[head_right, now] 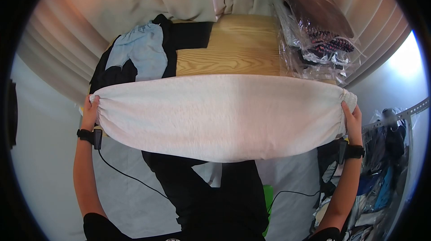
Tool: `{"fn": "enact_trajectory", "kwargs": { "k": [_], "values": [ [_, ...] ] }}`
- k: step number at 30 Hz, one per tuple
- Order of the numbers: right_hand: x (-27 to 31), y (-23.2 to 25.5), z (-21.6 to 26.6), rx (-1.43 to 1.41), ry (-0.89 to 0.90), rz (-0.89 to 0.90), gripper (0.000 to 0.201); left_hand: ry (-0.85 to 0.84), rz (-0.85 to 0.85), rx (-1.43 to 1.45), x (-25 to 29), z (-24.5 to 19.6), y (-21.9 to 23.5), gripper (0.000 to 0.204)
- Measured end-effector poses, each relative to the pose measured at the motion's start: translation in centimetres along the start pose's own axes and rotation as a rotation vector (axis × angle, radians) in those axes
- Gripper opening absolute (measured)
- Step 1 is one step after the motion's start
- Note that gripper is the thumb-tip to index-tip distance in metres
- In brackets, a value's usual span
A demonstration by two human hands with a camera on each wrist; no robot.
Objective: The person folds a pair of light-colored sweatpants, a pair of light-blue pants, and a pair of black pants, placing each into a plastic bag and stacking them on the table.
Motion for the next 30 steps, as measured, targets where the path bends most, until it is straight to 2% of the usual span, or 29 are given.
{"fn": "enact_trajectory", "kwargs": {
  "k": [3,5,7,9,10,14,16,18,19,20,21,22,23,26,27,29,30],
  "values": [
    [-0.2,-0.7,1.1,-0.036,-0.028,-0.060,0.031,0.066,-0.022,0.074,-0.2,0.6,-0.3,0.034],
    [-1.1,-1.5,0.6,-0.012,-0.049,-0.071,0.033,0.139,-0.085,-0.033,-0.3,1.1,-0.3,0.037],
    [-2.2,-2.0,-0.7,0.012,-0.071,-0.079,0.036,0.144,-0.049,-0.055,-1.6,3.4,-1.3,0.043],
    [-2.7,-1.4,-0.7,0.661,-0.022,-0.223,0.044,0.151,-0.013,-0.077,-2.2,3.7,-2.0,0.048],
    [-2.6,-1.1,-0.6,0.751,-0.002,-0.275,0.053,0.206,-0.006,-0.094,-2.3,4.4,-2.2,0.052],
    [-0.2,-1.2,0.5,0.737,-0.004,-0.348,0.055,0.336,0.056,-0.121,-0.1,2.5,-2.4,0.060],
    [1.4,-0.3,1.7,0.836,0.238,-0.405,0.058,0.359,0.066,-0.147,0.8,4.4,-0.9,0.062],
    [2.5,-0.4,1.8,0.794,0.172,-0.394,0.063,0.425,0.119,-0.158,2.7,5.2,-0.8,0.062],
    [4.7,0.8,0.7,0.476,0.044,-0.420,0.064,0.445,0.114,-0.157,3.7,4.2,-0.1,0.062],
    [7.3,1.5,-1.4,0.152,-0.087,-0.433,0.065,0.608,0.287,0.003,5.6,4.1,-0.7,0.059],
    [7.3,3.4,-6.8,-0.204,-0.239,-0.316,0.063,0.761,0.452,0.169,7.7,4.2,-1.5,0.056],
    [8.5,1.8,-6.5,-0.435,-0.310,-0.259,0.054,0.888,0.464,0.205,9.1,5.5,-1.5,0.045],
    [9.2,-0.5,-5.0,-0.606,-0.335,-0.140,0.044,0.897,0.447,0.202,9.8,5.6,-1.5,0.045],
    [10.4,-1.9,-5.0,-0.760,-0.438,-0.128,0.035,0.660,0.281,0.555,9.4,3.6,-1.9,0.038],
    [10.7,-2.6,-5.2,-0.809,-0.488,-0.143,0.033,0.660,0.276,0.546,9.8,4.2,-2.3,0.038],
    [11.1,-3.1,-6.3,-0.858,-0.546,-0.160,0.032,0.521,0.007,1.052,9.4,5.0,-2.6,0.039],
    [10.7,-3.8,-6.4,-0.920,-0.513,-0.053,0.033,0.557,0.006,1.176,9.8,5.5,-3.7,0.044]
  ]
}}
Point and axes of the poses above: each hand's wrist, its own x-axis away from the middle knuckle, its own y-axis out of the back of the hand, z = x × y, the point moved 10 cm from there along -x, towards the middle knuckle, and after that the axes turned 1 degree about -z, right-handed, at the moved point
